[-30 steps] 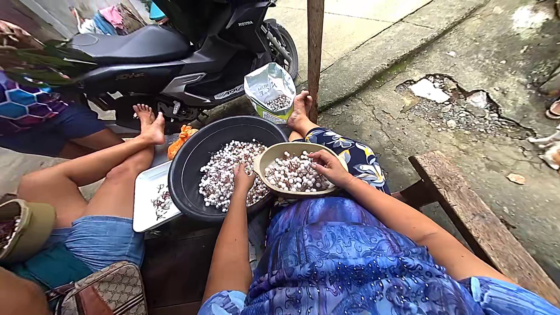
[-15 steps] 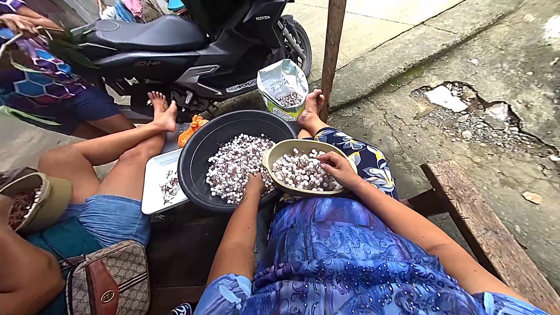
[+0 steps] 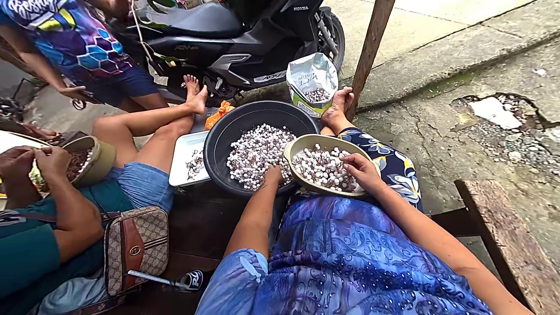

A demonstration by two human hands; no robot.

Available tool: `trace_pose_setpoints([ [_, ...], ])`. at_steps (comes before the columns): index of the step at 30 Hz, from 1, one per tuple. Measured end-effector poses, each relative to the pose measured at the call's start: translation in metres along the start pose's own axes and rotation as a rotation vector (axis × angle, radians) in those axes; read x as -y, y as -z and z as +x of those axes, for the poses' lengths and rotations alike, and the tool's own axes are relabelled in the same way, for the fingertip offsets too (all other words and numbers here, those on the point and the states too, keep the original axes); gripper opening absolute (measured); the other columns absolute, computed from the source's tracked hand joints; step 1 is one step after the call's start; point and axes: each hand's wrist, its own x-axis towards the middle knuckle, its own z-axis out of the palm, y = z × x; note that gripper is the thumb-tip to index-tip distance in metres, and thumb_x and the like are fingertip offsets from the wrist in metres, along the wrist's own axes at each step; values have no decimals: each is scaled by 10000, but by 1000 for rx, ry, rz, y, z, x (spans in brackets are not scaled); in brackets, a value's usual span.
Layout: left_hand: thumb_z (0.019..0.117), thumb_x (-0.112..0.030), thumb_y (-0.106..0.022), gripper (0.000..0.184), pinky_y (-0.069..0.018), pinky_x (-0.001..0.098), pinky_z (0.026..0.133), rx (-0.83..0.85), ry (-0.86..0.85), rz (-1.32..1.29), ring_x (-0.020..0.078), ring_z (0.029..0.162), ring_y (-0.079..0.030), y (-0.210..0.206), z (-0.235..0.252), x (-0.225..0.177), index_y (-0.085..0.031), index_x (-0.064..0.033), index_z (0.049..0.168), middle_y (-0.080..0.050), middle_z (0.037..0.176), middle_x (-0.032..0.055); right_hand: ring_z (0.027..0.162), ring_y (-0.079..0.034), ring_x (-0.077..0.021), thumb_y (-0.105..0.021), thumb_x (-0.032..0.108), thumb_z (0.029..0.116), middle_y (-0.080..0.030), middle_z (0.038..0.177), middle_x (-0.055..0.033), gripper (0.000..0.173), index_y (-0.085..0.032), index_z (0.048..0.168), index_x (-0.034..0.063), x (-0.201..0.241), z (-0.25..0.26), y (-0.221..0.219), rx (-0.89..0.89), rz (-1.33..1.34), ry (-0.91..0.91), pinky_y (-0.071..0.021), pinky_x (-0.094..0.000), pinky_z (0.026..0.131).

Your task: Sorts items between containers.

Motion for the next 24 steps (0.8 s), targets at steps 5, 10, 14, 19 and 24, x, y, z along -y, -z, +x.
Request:
trace_pose_setpoints([
  [5,887,-260,-742,771,-476,663,1005,59,-3,12,493,1298,-535,-3,3,2,-395,-106,1558,-294,1602,300,950,-645,-85,-584,113,983,-664,1110,-119,264,-695,1177,-27,1,0,1,1,-8,-1,-548,-232,861],
  [10,863,-236,-765,761,-496,640,997,5,13,-37,498,1268,-550,-2,3,1,-430,-72,1527,-314,1569,331,962,-652,-87,-581,113,982,-679,1101,-120,252,-703,1155,-24,0,1,1,-4,-16,9,-550,-233,867],
  [14,865,-271,-773,695,-506,627,986,-38,40,-92,483,1255,-566,6,-4,-3,-494,-94,1476,-335,1558,320,973,-652,-91,-581,113,987,-678,1105,-120,252,-699,1158,-30,1,0,2,0,-9,11,-547,-232,877],
  [19,904,-250,-743,509,-498,632,985,-123,8,-217,478,1211,-590,25,-16,3,-590,-81,1359,-427,1484,322,933,-651,-83,-578,99,981,-671,1093,-115,242,-699,1142,-35,3,-1,1,-9,-1,12,-553,-233,853],
  [24,922,-109,-727,501,-496,623,960,-152,-55,-577,481,1179,-590,43,-33,27,-540,-12,1376,-533,1356,341,934,-648,-80,-578,107,977,-674,1097,-107,242,-704,1136,-25,2,1,0,-8,-14,-7,-549,-231,847],
])
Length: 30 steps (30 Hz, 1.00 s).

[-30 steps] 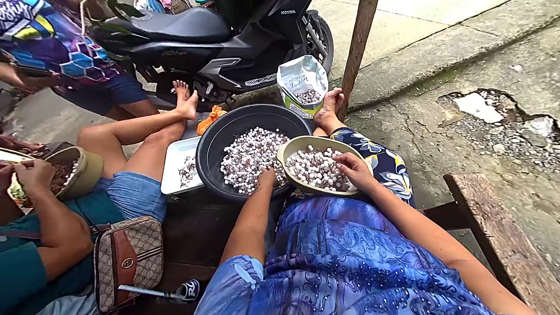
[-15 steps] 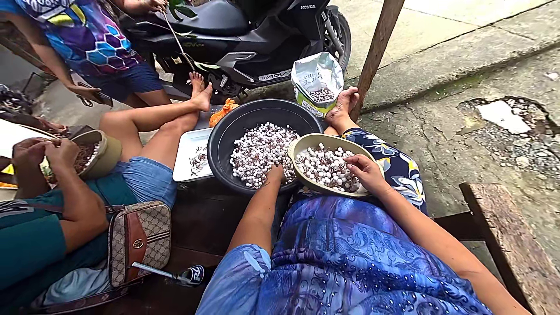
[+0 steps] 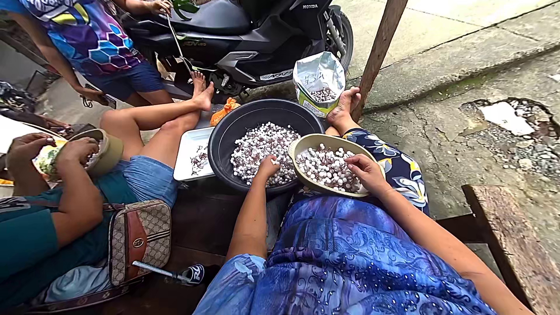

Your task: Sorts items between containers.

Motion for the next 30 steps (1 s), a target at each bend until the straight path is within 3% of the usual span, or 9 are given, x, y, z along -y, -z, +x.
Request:
trace_pose_setpoints([
  [4,957,-24,-642,587,-538,516,869,-43,-9,-461,359,1037,-628,22,-15,0,-392,-44,1488,-577,1287,276,938,-648,-81,-572,100,984,-672,1107,-115,239,-704,1137,-28,2,1,-1,-17,-6,-6,-547,-227,850],
  [9,943,11,-595,521,-556,372,692,-33,-274,-679,197,820,-630,43,-32,-41,-426,-115,1420,-609,1130,148,925,-644,-81,-570,112,988,-672,1118,-116,249,-709,1148,-18,2,2,0,-21,-16,-13,-545,-230,845],
  [13,896,82,-639,475,-559,379,729,-58,-477,-621,205,866,-623,47,-52,-105,-477,-28,1330,-593,1139,163,905,-641,-80,-570,107,987,-665,1152,-123,267,-666,1193,-32,5,2,2,-36,28,-53,-544,-231,826],
  [16,898,79,-653,449,-571,400,759,-12,-500,-571,232,895,-636,40,-48,-127,-495,-15,1307,-595,1145,190,905,-649,-77,-574,100,984,-672,1147,-116,248,-670,1174,-28,7,4,1,-54,58,-69,-549,-236,829],
  [19,916,64,-639,455,-562,392,721,2,-449,-610,227,861,-634,35,-35,-120,-483,-25,1333,-607,1133,189,885,-642,-76,-581,88,983,-668,1135,-111,223,-686,1149,-17,7,6,1,-49,56,-70,-549,-241,820],
  [22,946,65,-542,452,-562,325,651,12,-394,-835,161,775,-634,46,-34,-103,-425,-70,1361,-608,1035,108,869,-632,-98,-592,77,981,-659,1123,-101,207,-697,1144,4,7,5,3,-33,23,-70,-551,-282,806],
  [25,980,32,-446,388,-577,320,697,63,-426,-1071,143,806,-649,58,-36,-91,-408,-128,1331,-616,1010,51,870,-628,-104,-600,53,980,-652,1134,-103,204,-688,1157,4,13,4,0,-26,13,-92,-550,-294,805],
  [29,1003,-53,-381,313,-581,285,705,230,-491,-1243,110,818,-670,53,-49,-110,-428,-190,1281,-665,997,5,869,-636,-107,-597,65,985,-652,1166,-98,219,-673,1186,21,16,6,-2,-29,30,-101,-555,-302,807],
  [30,991,-79,-395,288,-583,271,680,282,-503,-1281,96,774,-675,45,-51,-116,-458,-200,1245,-679,930,-12,883,-645,-119,-591,76,995,-654,1190,-107,238,-653,1218,18,17,6,-2,-26,41,-113,-557,-320,821],
])
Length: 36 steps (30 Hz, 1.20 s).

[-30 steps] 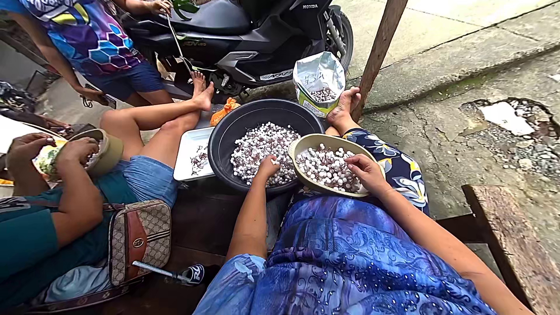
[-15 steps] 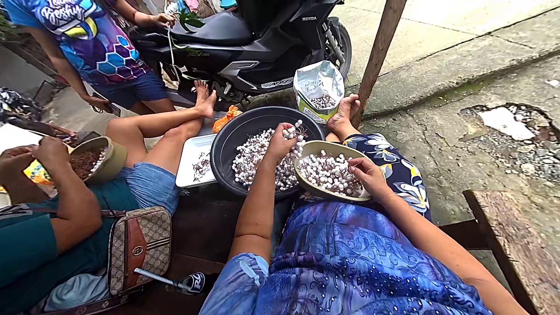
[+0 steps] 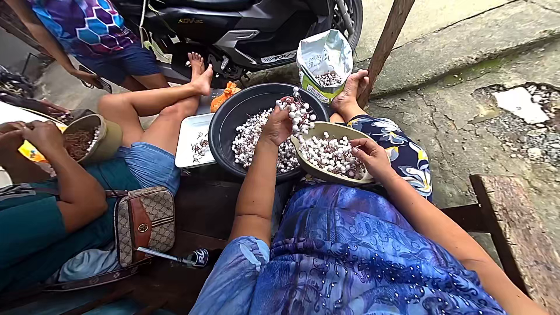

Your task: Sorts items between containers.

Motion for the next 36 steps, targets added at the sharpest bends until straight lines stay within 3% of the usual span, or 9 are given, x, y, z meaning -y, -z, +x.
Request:
trace_pose_setpoints([
  [3,953,-119,-457,201,-596,284,669,172,92,-160,113,735,-701,-26,10,24,-562,-194,1108,-719,845,4,988,-688,-175,-535,123,1016,-620,1324,-149,402,-523,1401,8,3,5,2,3,100,-20,-581,-368,880],
  [8,991,-65,-422,285,-587,312,736,238,263,-142,138,833,-685,-61,18,75,-465,-175,1250,-689,974,32,976,-700,-164,-465,184,1044,-566,1362,-78,506,-340,1530,122,11,7,1,0,315,-88,-605,-365,851],
  [11,990,-80,-438,225,-574,294,679,132,336,-74,116,759,-672,-61,7,90,-494,-185,1181,-679,884,9,907,-697,-176,-573,70,993,-666,1139,-107,453,-480,1435,39,2,7,-7,-35,281,-68,-602,-383,839],
  [15,987,-148,-464,153,-557,270,605,59,397,-96,103,669,-649,-45,-1,96,-544,-198,1107,-670,822,6,882,-685,-125,-602,46,977,-704,1049,-84,231,-650,1194,-16,-5,5,-9,-104,220,-52,-589,-321,834],
  [23,1037,-213,-345,298,-539,252,550,-61,408,-151,107,583,-624,-51,-10,91,-584,-147,873,-640,700,21,717,-621,-39,-437,37,1054,-618,861,24,164,-565,1157,20,-12,4,-7,-392,405,20,-563,-223,720],
  [27,1025,-241,-347,310,-522,245,522,-120,363,-226,95,563,-605,-51,-11,94,-582,-169,836,-628,687,1,695,-608,-27,-430,29,1052,-615,845,39,169,-567,1150,33,-11,3,-6,-402,397,29,-556,-213,701],
  [30,1037,-256,-316,311,-547,257,558,-176,310,-302,117,625,-642,-48,-7,98,-585,-157,915,-658,761,21,806,-623,-39,-447,66,1056,-636,962,-4,211,-582,1207,7,-11,-1,-5,-312,273,52,-556,-243,784],
  [34,1046,-252,-305,313,-558,269,580,-218,295,-309,138,664,-656,-48,-6,99,-578,-134,952,-674,818,49,1264,-575,-200,-503,115,1022,-557,1395,-212,371,-576,1334,-72,-7,-4,-5,-162,90,167,-493,-329,1057],
  [36,1037,-215,-317,274,-561,279,633,-209,268,-283,136,700,-648,-48,-5,100,-563,-145,938,-655,820,35,1255,-587,-228,-545,134,1001,-547,1405,-234,384,-587,1323,-70,-1,-2,-7,-140,35,201,-513,-338,1032],
])
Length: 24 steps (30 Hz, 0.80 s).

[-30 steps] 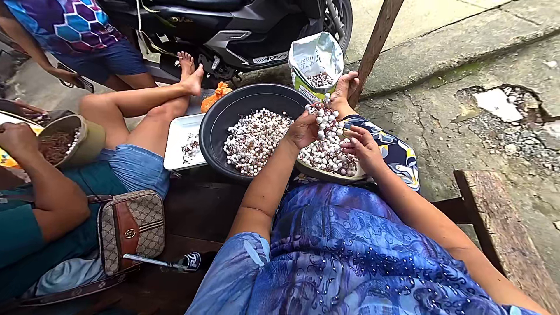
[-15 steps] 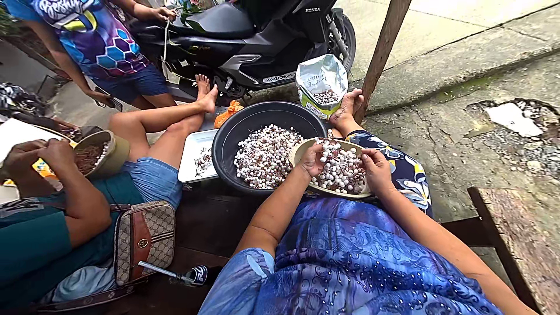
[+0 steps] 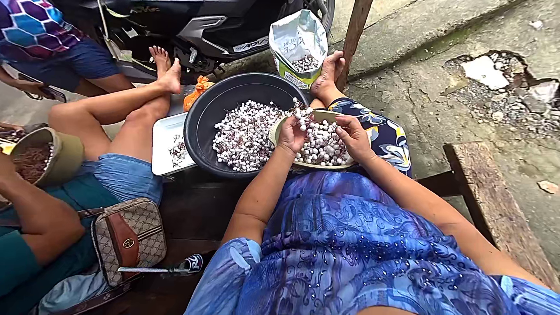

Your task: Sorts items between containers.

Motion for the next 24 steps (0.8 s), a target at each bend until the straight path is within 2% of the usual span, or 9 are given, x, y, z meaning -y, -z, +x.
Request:
trace_pose_setpoints([
  [4,1034,-120,-340,178,-567,286,695,42,-41,48,127,765,-651,-4,-6,-1,-512,-158,1063,-641,870,18,951,-679,-127,-629,108,987,-580,1367,-181,434,-520,1385,-24,23,13,-7,68,-1,-73,-576,-296,858],
  [6,1029,-94,-341,192,-571,299,729,71,-49,59,135,804,-658,-3,-6,-1,-484,-164,1135,-643,913,23,878,-684,-114,-652,91,978,-591,1365,-165,439,-526,1387,-7,30,21,-12,119,-18,-99,-587,-295,815],
  [8,1048,-97,-334,194,-569,322,784,83,-51,73,153,855,-660,-3,-5,-2,-462,-160,1180,-639,952,36,854,-680,-127,-663,73,971,-646,1252,-158,346,-601,1300,-14,32,25,-17,143,-47,-109,-586,-312,805],
  [10,1044,-92,-352,200,-572,313,755,77,-46,104,146,832,-659,-4,-5,-1,-459,-172,1193,-639,941,30,849,-671,-125,-645,66,981,-691,1075,-132,216,-662,1176,-24,29,27,-20,146,-51,-100,-579,-315,816],
  [12,1023,-72,-378,215,-568,305,707,76,-41,128,137,801,-652,-7,-5,-1,-443,-187,1193,-632,931,22,826,-649,-96,-639,77,988,-692,1018,-106,175,-675,1128,-22,26,27,-20,130,-35,-71,-563,-286,800],
  [16,1038,-40,-407,292,-572,358,756,62,-33,175,181,863,-648,-11,-4,5,-401,-161,1303,-613,1019,69,821,-667,-117,-718,37,899,-625,1278,-174,469,-564,1337,-33,10,17,-15,110,10,64,-583,-287,758],
  [19,1024,3,-422,334,-571,350,758,54,-16,234,173,859,-651,-20,-8,13,-385,-150,1319,-616,1024,71,858,-646,-157,-760,8,860,-603,1228,-183,370,-699,1226,5,-2,7,-11,101,-57,157,-580,-294,754],
  [22,1017,13,-466,370,-567,352,755,3,3,230,177,850,-642,-26,-10,19,-379,-140,1343,-605,1023,79,845,-621,-124,-726,1,869,-561,1235,-178,402,-682,1269,6,-13,0,-7,114,-67,170,-565,-254,724],
  [24,1014,12,-481,379,-570,348,736,-37,-5,218,178,824,-642,-26,-9,24,-374,-136,1345,-604,1004,84,910,-618,-141,-742,-12,841,-531,1306,-193,448,-686,1283,28,-14,-1,-5,125,-80,184,-564,-261,757],
])
